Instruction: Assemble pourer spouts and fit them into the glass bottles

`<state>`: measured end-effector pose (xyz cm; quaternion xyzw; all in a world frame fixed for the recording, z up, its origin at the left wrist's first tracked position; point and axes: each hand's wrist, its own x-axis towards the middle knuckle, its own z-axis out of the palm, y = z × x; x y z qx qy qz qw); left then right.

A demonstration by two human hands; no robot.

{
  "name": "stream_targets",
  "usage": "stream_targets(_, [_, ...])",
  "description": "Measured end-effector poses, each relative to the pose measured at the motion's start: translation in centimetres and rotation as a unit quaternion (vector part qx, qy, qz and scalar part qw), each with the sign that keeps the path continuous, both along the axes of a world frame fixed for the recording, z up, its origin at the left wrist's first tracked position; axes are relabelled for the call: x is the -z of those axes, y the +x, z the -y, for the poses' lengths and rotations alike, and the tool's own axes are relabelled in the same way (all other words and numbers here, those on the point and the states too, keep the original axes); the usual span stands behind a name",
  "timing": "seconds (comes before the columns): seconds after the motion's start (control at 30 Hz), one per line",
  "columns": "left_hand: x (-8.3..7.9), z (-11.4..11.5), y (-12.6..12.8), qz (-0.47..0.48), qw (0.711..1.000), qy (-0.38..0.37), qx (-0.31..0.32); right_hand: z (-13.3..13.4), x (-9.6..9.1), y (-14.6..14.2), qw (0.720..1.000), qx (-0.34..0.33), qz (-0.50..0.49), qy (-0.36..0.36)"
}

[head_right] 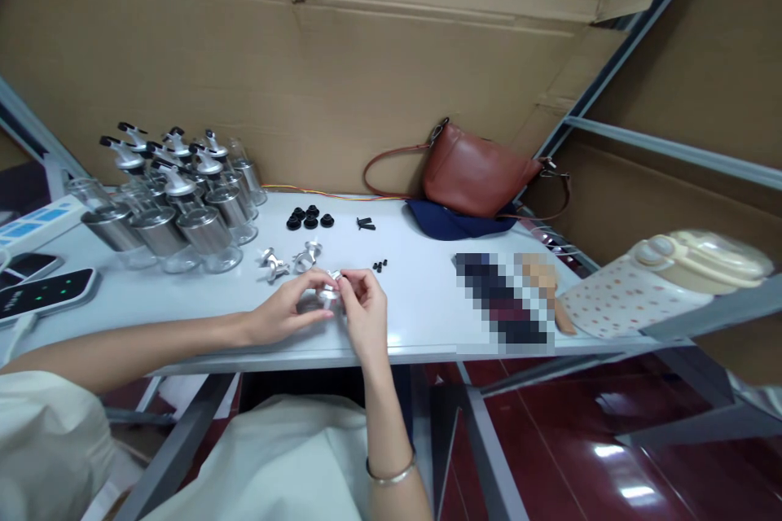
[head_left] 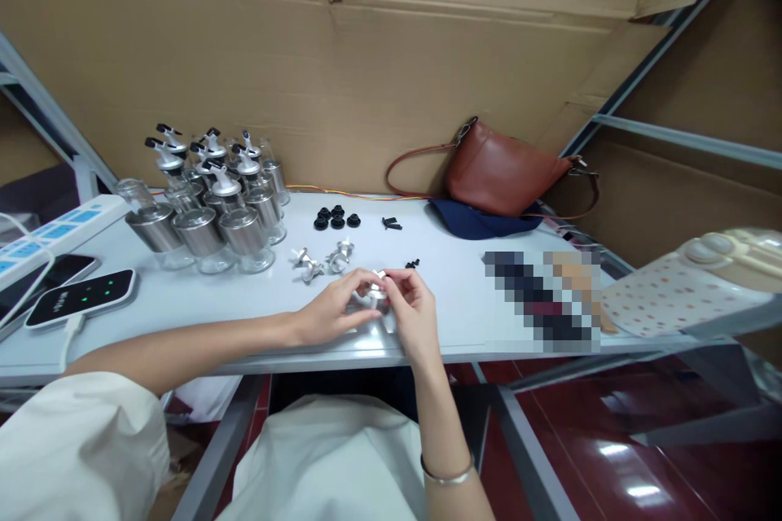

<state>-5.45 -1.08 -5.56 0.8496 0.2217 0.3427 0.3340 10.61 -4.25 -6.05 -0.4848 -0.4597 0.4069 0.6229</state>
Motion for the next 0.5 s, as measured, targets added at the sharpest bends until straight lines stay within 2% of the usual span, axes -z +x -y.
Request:
stream_targets(0.1, [0.39, -0.11, 0.06, 0.028, 0.997, -0.069, -0.013, 0.08, 0.16, -0.27, 0.998, 0.05, -0.025, -0.005])
stream_targets(0.23, [0.35, -0.25, 0.23, 0.04, 0.989, -0.143, -0.008, 0.41, 0.09, 0.02, 0.998, 0.046, -0.034, -0.007])
stream_targets(0.37, [-0.03, -0.24, 0.36, 0.026, 0.988, -0.151, -0.012, 0.78, -0.18, -0.31, 0.998, 0.039, -0.042, 0.009])
stream_targets(0.5, [-0.08, -0.16, 0.45, 0.03, 0.984, -0.173, -0.01, 0.74, -0.06, -0.27, 0.997, 0.066, -0.039, 0.019])
